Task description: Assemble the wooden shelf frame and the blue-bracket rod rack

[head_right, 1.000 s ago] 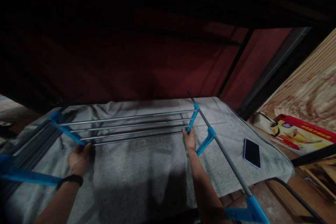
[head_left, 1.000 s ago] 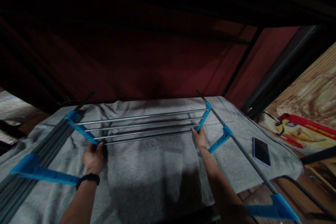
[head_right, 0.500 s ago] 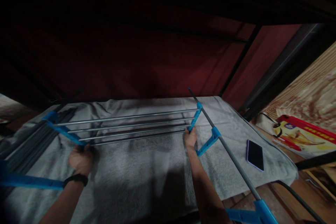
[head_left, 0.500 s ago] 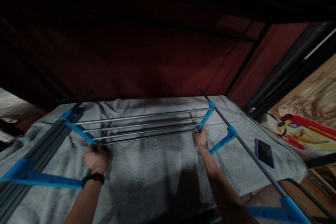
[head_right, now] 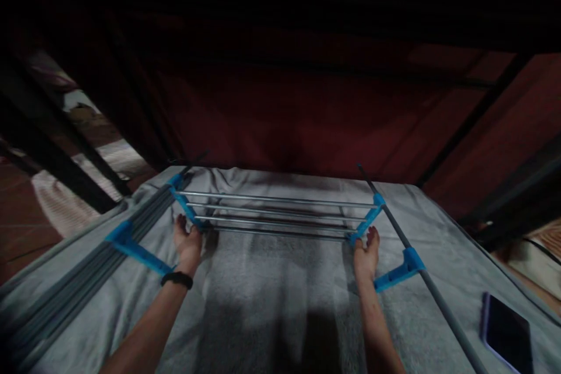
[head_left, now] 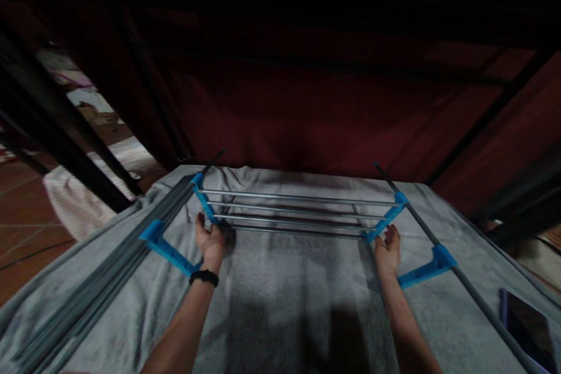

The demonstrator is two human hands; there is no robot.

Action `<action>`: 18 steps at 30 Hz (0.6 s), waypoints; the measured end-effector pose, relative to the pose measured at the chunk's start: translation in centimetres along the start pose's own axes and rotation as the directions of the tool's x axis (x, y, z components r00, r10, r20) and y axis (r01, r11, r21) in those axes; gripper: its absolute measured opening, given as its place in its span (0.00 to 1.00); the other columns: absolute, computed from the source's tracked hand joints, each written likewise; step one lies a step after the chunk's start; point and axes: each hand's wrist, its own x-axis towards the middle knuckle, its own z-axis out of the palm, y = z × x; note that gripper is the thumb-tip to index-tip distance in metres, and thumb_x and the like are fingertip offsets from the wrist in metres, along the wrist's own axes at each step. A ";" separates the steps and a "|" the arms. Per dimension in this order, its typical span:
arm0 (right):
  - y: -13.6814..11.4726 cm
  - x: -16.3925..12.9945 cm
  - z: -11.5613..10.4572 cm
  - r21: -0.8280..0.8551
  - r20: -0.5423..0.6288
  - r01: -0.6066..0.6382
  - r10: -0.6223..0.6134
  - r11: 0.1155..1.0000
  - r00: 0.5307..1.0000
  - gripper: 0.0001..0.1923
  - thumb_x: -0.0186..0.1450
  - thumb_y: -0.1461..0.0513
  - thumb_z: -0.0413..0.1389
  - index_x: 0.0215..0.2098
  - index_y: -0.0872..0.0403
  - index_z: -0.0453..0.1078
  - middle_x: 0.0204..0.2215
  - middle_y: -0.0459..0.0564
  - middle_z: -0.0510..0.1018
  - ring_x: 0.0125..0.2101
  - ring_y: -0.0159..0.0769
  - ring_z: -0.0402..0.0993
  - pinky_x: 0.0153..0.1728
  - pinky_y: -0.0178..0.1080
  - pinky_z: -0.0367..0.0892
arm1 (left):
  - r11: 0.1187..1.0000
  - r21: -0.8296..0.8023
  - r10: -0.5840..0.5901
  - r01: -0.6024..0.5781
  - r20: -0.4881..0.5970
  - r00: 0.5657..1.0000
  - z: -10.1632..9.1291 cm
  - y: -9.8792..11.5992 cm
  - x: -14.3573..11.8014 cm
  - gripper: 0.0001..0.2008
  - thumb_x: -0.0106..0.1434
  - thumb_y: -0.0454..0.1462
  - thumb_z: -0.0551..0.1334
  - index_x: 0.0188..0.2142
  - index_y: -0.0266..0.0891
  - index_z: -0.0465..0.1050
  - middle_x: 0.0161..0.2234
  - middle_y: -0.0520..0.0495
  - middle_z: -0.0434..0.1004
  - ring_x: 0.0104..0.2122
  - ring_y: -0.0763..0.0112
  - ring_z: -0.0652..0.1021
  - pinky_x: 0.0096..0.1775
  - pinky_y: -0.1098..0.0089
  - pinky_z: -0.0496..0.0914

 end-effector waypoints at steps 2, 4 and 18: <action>-0.5 -0.7 -0.4 -0.014 -0.008 0.027 -0.027 1.000 1.000 0.34 0.60 0.53 0.53 0.63 0.51 0.57 0.57 0.57 0.67 0.56 0.46 0.66 0.57 0.52 0.61 | 0.999 -0.035 0.011 -0.013 -0.052 0.999 -0.6 1.4 -1.0 0.30 0.61 0.31 0.58 0.63 0.39 0.59 0.63 0.37 0.66 0.63 0.58 0.67 0.64 0.58 0.62; -1.7 -2.3 -0.6 -0.060 -0.006 0.075 -0.075 0.995 0.997 0.30 0.61 0.53 0.53 0.60 0.53 0.60 0.54 0.58 0.68 0.52 0.47 0.68 0.54 0.51 0.64 | 0.996 -0.059 0.066 -0.071 -0.087 0.994 -1.4 2.7 -2.5 0.28 0.62 0.33 0.58 0.62 0.38 0.60 0.62 0.37 0.66 0.61 0.57 0.69 0.62 0.57 0.65; -20.3 -5.5 8.4 -0.100 0.467 0.868 -0.748 0.485 0.472 0.19 0.72 0.63 0.43 0.60 0.54 0.63 0.59 0.59 0.69 0.60 0.46 0.63 0.61 0.52 0.58 | 0.911 0.147 0.377 -0.386 0.088 0.922 -1.4 25.4 4.6 0.15 0.66 0.31 0.54 0.51 0.33 0.70 0.53 0.32 0.73 0.56 0.54 0.72 0.58 0.56 0.65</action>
